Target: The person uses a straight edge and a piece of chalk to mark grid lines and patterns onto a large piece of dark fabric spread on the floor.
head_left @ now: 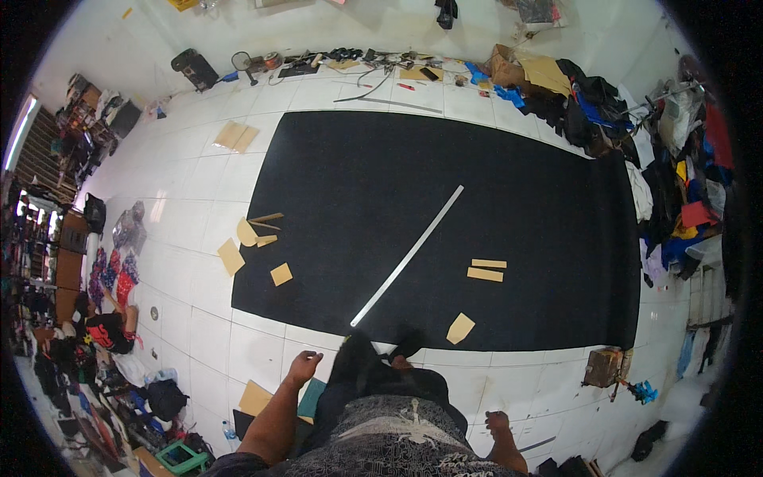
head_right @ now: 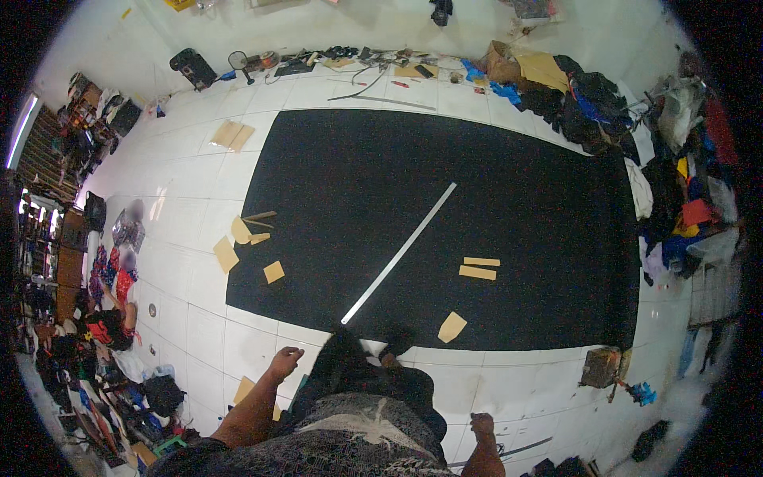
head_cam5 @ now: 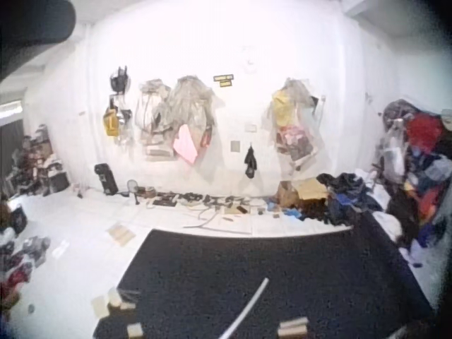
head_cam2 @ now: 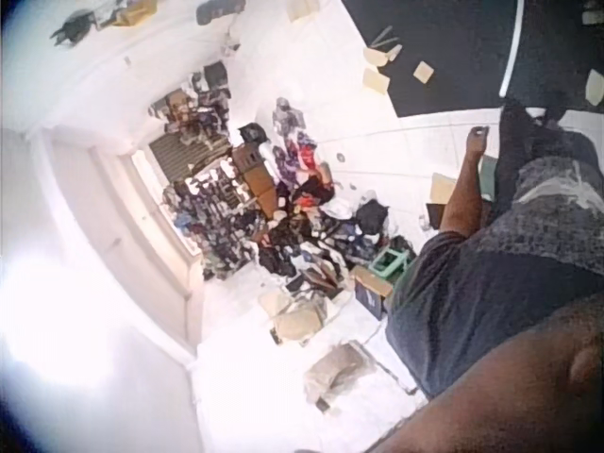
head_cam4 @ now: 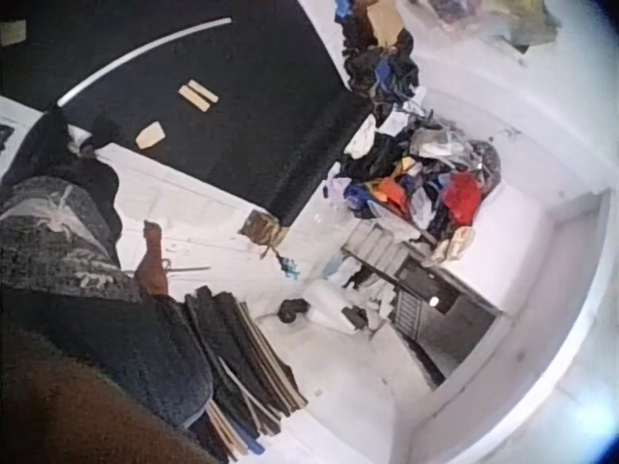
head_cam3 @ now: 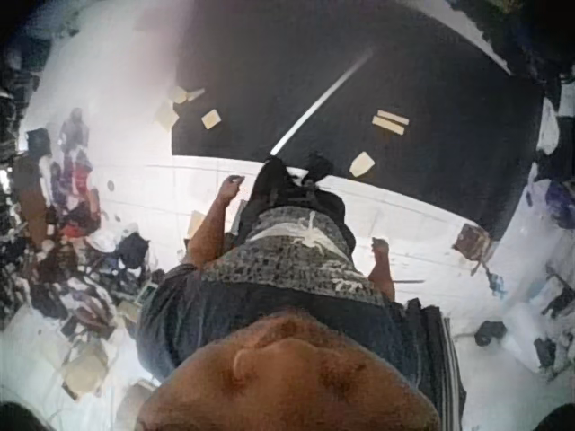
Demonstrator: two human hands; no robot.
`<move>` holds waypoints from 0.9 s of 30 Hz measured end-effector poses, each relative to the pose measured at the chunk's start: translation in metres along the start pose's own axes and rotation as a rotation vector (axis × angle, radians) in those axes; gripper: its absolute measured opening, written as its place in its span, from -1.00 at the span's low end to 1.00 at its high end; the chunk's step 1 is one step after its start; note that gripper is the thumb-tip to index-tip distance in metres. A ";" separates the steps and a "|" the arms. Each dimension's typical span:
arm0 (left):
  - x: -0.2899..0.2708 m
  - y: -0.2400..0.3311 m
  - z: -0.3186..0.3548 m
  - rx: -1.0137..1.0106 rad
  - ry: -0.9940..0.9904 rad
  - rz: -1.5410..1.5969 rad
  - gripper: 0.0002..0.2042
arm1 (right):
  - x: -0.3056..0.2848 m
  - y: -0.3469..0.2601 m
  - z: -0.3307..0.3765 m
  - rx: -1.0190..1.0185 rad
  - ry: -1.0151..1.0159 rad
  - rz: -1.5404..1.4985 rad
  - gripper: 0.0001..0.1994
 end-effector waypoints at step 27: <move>0.069 -0.276 0.117 0.449 -0.104 -1.077 -0.76 | 0.237 -0.098 0.070 -0.373 -0.138 0.626 -0.69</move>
Point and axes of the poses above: each hand's wrist, its own z-axis away from the middle knuckle, its own x-axis out of the palm, y = z × x, the point moved 9 cm from there along -z, towards the middle knuckle, and after that the axes turned 10 degrees about -z, right-handed, at the moved point
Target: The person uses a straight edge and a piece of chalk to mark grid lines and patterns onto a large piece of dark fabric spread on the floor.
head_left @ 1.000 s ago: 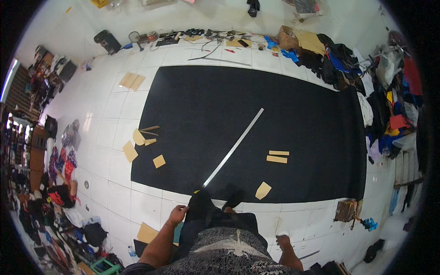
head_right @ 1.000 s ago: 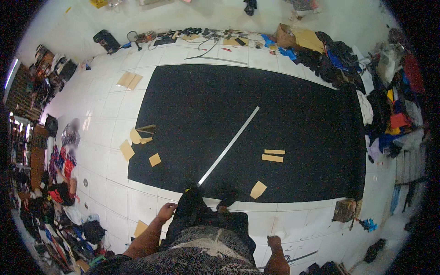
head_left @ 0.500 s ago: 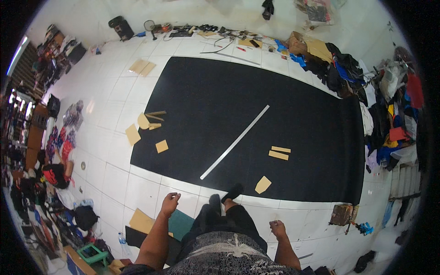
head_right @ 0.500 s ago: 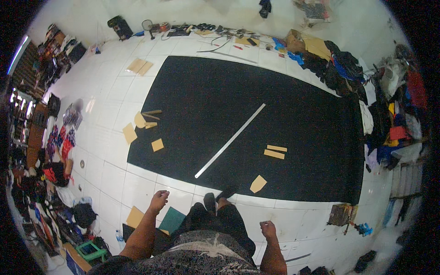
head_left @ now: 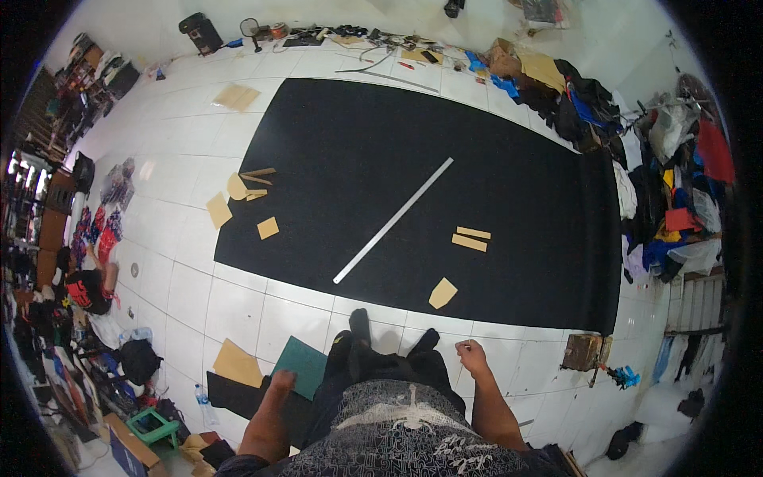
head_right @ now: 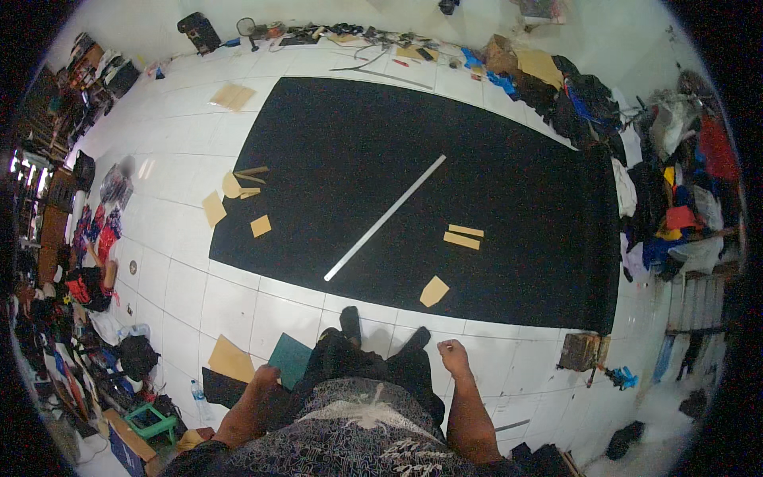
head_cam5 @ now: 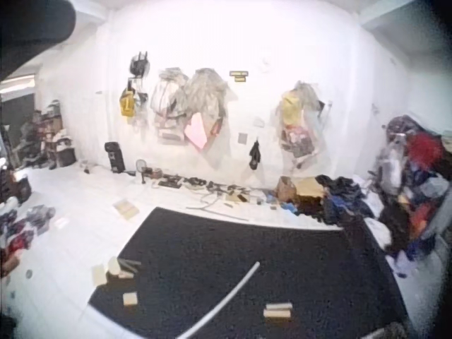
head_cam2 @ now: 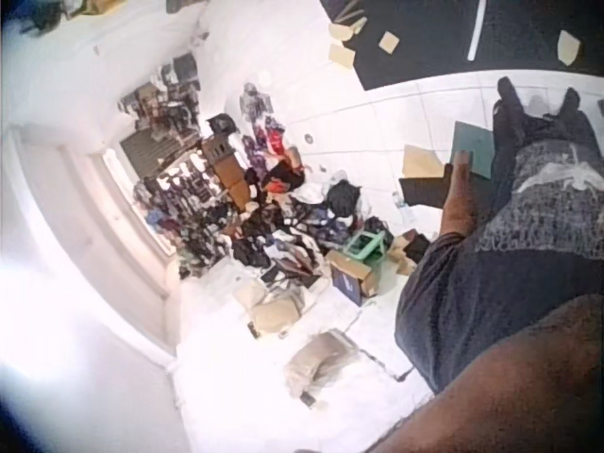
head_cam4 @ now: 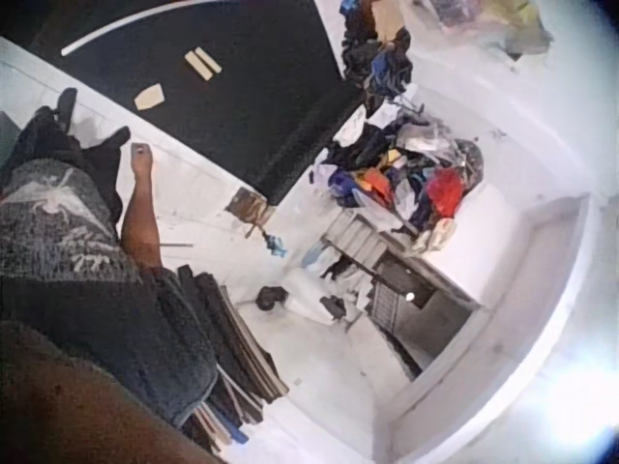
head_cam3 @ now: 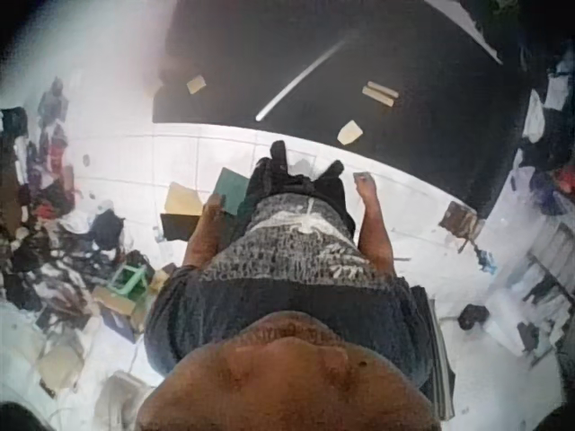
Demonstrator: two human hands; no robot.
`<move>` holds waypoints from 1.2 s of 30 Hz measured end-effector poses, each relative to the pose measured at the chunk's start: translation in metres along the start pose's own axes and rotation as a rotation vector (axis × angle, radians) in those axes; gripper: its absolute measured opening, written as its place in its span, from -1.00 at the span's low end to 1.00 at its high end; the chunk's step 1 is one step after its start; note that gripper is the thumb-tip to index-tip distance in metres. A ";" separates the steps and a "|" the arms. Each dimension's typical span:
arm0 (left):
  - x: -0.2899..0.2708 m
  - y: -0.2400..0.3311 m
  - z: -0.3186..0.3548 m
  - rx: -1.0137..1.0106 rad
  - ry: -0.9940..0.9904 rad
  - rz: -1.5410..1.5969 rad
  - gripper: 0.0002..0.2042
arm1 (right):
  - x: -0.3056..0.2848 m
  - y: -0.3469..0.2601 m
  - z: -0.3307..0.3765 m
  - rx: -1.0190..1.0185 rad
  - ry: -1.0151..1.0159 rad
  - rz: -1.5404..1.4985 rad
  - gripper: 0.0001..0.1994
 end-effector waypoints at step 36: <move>-0.063 0.221 -0.012 -0.646 0.124 1.204 -0.85 | -0.073 0.057 0.027 0.029 -0.560 0.164 -0.47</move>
Point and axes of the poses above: each hand's wrist, its own z-axis away from the middle knuckle, its own x-axis out of the palm, y = z × x, the point moved 9 cm from there along -z, towards the middle knuckle, and after that the axes turned 10 degrees about -z, right-handed, at the moved point
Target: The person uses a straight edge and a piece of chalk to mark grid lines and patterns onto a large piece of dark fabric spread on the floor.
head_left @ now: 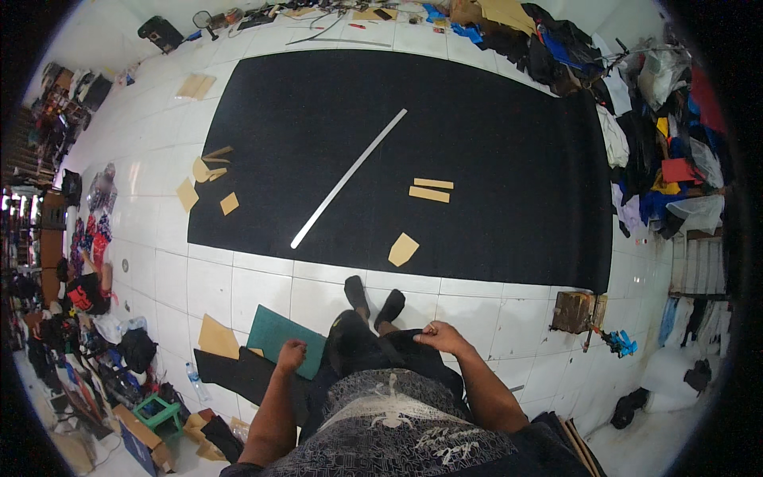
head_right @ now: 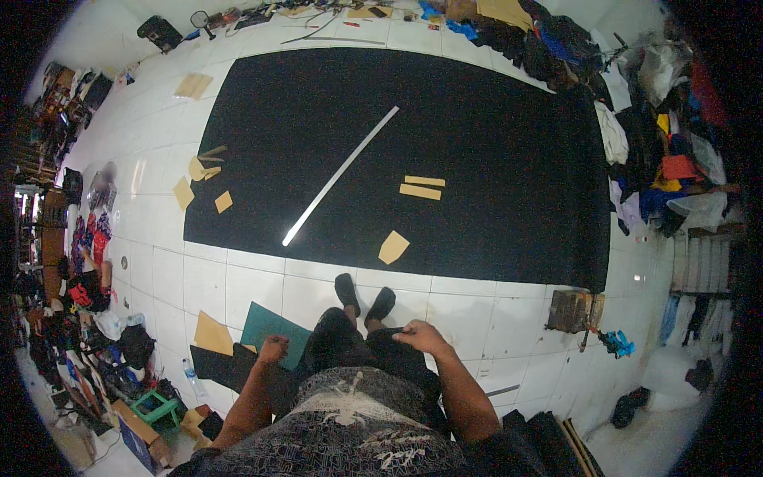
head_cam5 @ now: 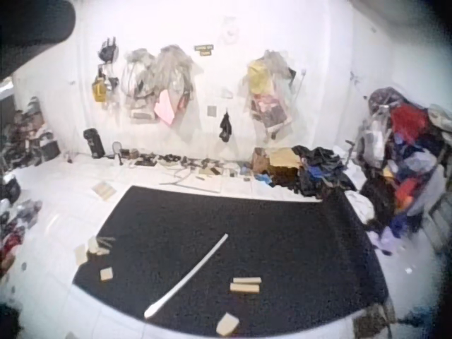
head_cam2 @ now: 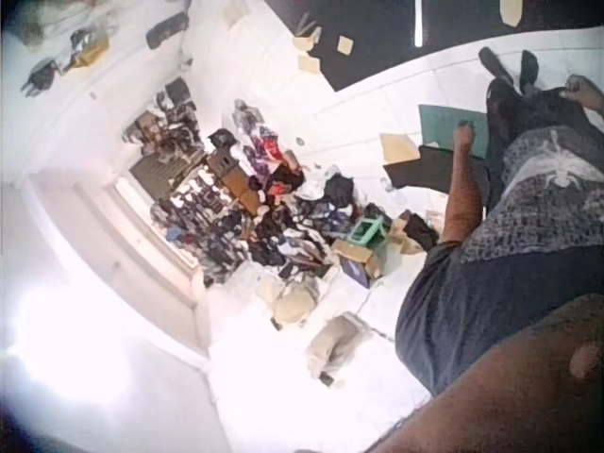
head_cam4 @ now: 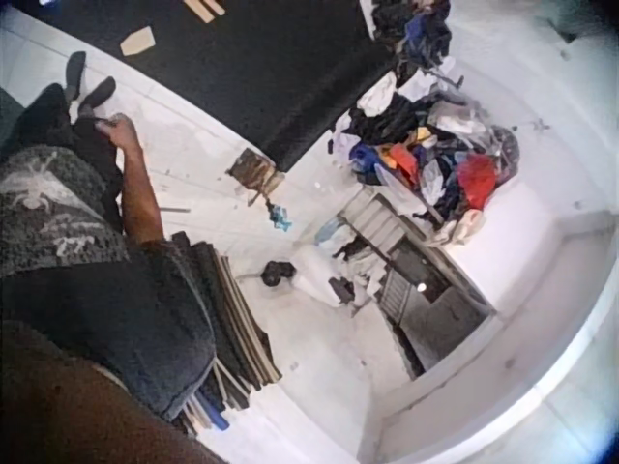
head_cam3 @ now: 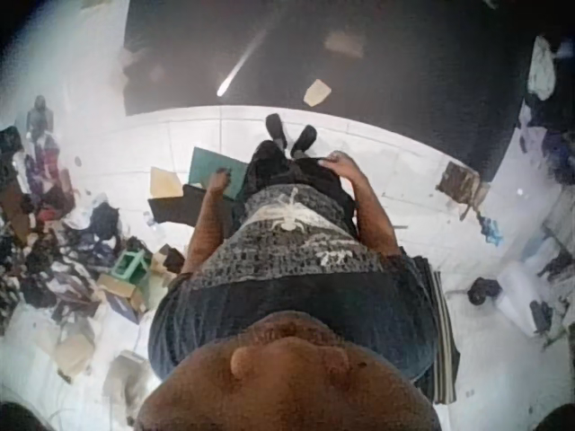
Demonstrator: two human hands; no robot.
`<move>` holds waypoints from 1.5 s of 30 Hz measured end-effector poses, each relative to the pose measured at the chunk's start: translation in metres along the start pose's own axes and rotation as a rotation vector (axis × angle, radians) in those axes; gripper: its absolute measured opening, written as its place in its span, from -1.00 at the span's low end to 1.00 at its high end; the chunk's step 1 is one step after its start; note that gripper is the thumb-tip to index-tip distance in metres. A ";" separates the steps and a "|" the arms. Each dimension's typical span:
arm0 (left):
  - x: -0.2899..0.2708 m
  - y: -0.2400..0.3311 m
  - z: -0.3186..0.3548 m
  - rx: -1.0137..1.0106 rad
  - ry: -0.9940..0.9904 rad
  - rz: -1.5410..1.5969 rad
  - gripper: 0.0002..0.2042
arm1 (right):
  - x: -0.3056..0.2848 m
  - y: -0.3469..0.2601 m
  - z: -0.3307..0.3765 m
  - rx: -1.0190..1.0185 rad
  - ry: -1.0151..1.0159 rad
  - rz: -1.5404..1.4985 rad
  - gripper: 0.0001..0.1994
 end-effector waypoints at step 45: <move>0.266 0.246 -0.280 0.348 -0.265 -0.835 -0.49 | -0.254 0.085 -0.592 -0.262 0.468 0.619 -0.35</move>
Point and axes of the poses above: each hand's wrist, its own z-axis away from the middle knuckle, its own x-axis out of the palm, y = z × x, the point moved 9 cm from there along -z, towards the middle knuckle, and after that the axes turned 10 degrees about -z, right-handed, at the moved point
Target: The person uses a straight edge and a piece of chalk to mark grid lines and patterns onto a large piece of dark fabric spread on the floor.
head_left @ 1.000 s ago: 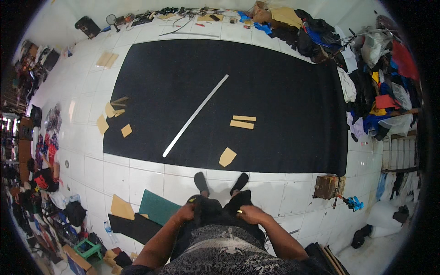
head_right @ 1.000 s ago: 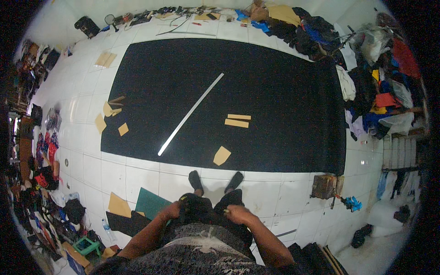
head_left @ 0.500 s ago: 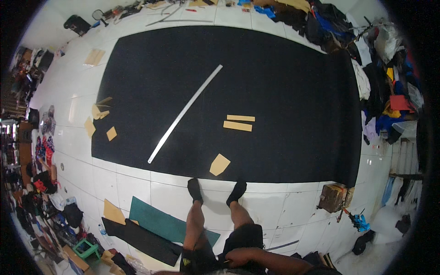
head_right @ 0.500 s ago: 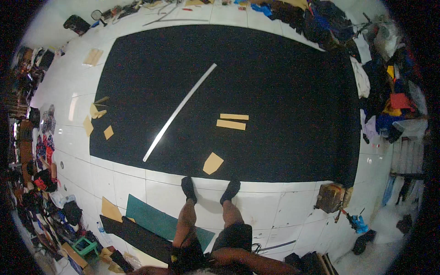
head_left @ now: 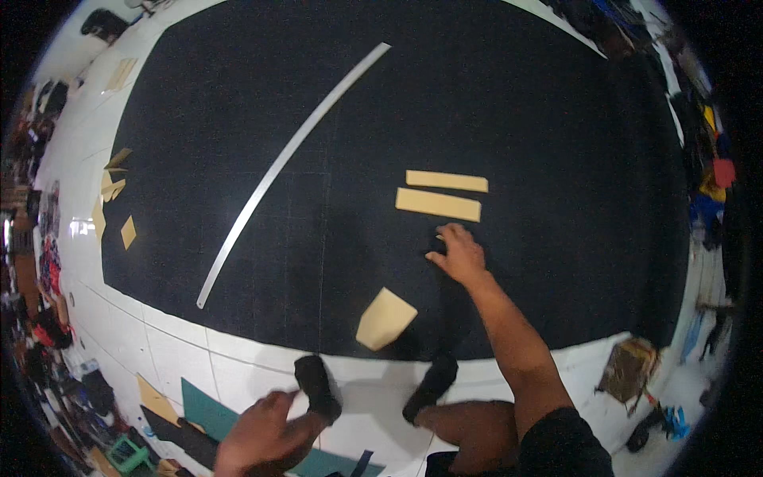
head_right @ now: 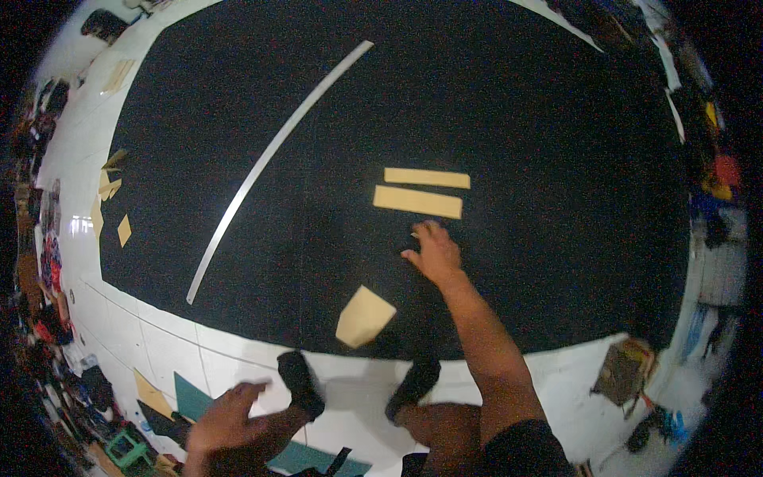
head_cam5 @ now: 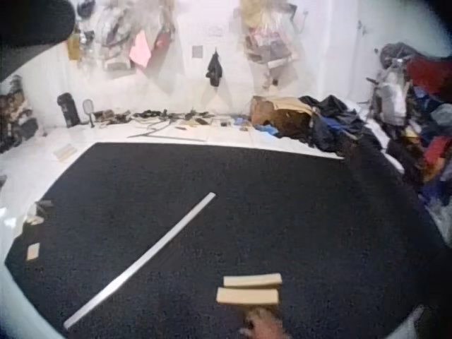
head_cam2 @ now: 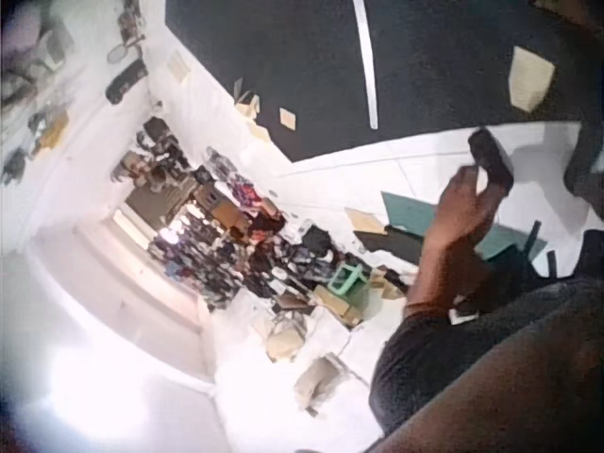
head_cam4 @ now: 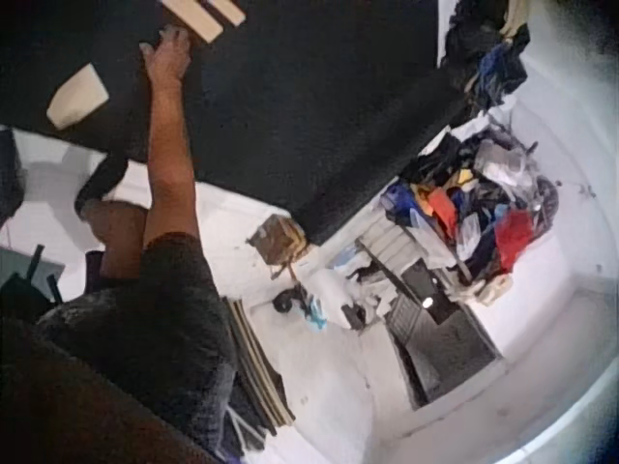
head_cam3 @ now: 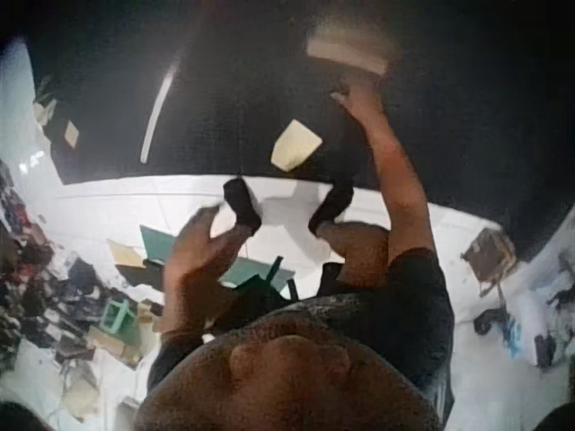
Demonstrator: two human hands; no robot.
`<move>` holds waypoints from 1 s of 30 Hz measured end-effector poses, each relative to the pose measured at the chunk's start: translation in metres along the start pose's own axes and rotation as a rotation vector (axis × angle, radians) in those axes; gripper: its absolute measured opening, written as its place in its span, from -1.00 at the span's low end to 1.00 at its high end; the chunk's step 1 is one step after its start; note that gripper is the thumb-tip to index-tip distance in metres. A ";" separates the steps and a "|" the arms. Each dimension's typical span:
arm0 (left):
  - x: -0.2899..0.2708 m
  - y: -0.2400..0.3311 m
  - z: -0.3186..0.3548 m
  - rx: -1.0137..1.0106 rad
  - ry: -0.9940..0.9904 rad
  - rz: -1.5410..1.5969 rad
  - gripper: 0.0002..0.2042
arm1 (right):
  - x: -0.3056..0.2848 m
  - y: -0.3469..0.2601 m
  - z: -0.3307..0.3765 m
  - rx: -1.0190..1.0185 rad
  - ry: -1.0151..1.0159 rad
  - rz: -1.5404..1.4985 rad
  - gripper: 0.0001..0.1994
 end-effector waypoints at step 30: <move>-0.032 0.005 -0.064 0.605 0.011 0.140 -0.58 | -0.059 0.405 0.096 0.468 0.385 0.274 -0.45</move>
Point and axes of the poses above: each hand's wrist, its own z-axis away from the middle knuckle, its own x-axis out of the palm, y = z × x, the point moved 9 cm from there along -z, towards the middle knuckle, and after that the axes turned 10 degrees about -z, right-handed, at the moved point
